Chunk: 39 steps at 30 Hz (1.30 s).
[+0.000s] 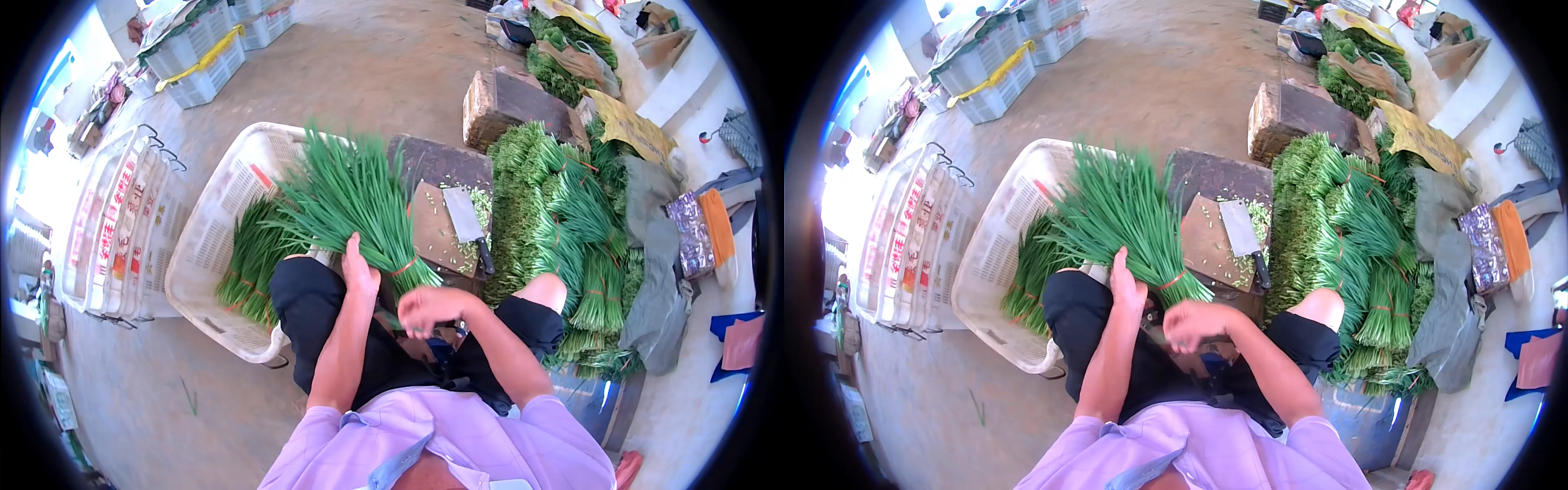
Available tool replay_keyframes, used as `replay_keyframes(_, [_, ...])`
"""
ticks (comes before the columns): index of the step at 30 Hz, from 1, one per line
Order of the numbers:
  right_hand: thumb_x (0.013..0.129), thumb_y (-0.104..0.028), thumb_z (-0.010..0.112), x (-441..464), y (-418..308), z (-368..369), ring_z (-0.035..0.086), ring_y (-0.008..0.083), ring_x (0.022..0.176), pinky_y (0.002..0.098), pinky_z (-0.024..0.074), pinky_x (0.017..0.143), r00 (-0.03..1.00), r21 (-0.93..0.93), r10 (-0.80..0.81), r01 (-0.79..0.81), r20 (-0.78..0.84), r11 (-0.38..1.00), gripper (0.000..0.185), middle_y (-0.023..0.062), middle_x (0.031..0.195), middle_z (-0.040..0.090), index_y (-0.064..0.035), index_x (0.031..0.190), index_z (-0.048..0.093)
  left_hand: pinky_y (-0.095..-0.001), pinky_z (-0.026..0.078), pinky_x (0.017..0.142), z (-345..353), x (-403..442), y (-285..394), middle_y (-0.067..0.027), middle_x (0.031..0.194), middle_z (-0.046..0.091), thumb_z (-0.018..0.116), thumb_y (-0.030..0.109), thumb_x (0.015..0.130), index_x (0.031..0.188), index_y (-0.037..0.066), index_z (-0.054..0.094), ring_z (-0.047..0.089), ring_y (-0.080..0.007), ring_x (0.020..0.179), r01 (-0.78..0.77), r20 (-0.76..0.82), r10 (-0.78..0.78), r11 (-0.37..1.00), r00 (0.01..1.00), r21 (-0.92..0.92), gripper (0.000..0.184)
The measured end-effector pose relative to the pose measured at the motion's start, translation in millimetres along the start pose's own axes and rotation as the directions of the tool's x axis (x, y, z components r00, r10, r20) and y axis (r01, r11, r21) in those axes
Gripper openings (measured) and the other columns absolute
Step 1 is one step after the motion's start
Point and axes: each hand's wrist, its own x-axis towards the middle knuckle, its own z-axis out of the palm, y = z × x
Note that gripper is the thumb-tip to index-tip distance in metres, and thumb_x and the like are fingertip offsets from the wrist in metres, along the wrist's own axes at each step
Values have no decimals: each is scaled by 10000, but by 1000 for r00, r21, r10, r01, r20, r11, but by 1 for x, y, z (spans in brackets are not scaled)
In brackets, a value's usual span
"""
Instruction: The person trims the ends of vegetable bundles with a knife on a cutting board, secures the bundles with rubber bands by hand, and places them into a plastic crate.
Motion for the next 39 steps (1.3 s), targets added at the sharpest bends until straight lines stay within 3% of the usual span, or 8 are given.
replay_keyframes(7, [876,-178,700,-3,0,-3,681,173,647,324,547,592,824,-241,-191,69,-534,968,188,95,755,705,5,919,693,-458,468,1056,4,-3,2,-105,1364,579,561,233,1001,1388,11,489,577,-271,1223,7,10,-7,999,1000,-39,451])
replay_keyframes(13, [839,-302,788,10,-6,-7,679,286,720,405,538,680,277,-441,-426,9,-861,897,323,136,812,701,-18,942,675,-452,477,1041,2,-5,3,-108,1356,581,543,234,999,1377,2,497,583,-275,1217,31,6,-31,999,999,-18,446])
replay_keyframes(17, [857,-417,780,19,5,-46,672,313,939,413,525,845,283,-412,-408,48,-868,910,658,202,1054,682,10,1298,542,-453,475,1044,4,-5,2,-100,1344,594,516,252,1017,1375,13,505,593,-274,1207,144,201,-129,988,971,-62,431])
replay_keyframes(18, [849,-456,780,20,-2,-55,641,307,1075,413,498,936,534,-238,-355,277,-767,931,800,226,1168,647,55,1375,459,-454,473,1047,5,-5,0,-98,1342,597,506,263,1023,1376,20,508,598,-272,1201,214,286,-187,975,940,-65,428])
replay_keyframes(27, [809,-258,779,27,-3,-22,659,254,1114,372,497,983,388,-241,-334,269,-859,933,687,187,1202,680,23,1368,495,-369,459,1014,4,-10,-12,-83,1282,601,734,166,904,1374,15,473,594,-200,1125,-133,295,-7,882,956,453,559])
replay_keyframes(33, [810,-304,819,42,5,-24,647,315,1141,411,494,988,313,-273,-430,439,-847,856,817,240,1241,637,40,1411,385,-341,524,867,1,-10,-18,-72,1121,662,615,77,923,1197,-14,599,649,-181,966,-127,159,63,892,985,434,289])
replay_keyframes(35, [838,-313,807,44,-1,-22,633,339,1164,410,482,1008,329,-274,-328,198,-886,941,817,242,1238,641,25,1432,360,-338,510,876,1,-14,-21,-66,1127,657,611,83,927,1171,-16,611,636,-170,988,-122,170,47,876,984,467,263])
replay_keyframes(39, [873,-217,768,67,19,-52,647,325,1124,390,497,983,190,-216,-355,510,-915,833,672,187,1215,668,4,1407,425,-347,488,936,0,-14,-19,-66,1138,656,607,68,916,1180,-14,611,618,-166,1044,-154,218,81,926,973,344,277])
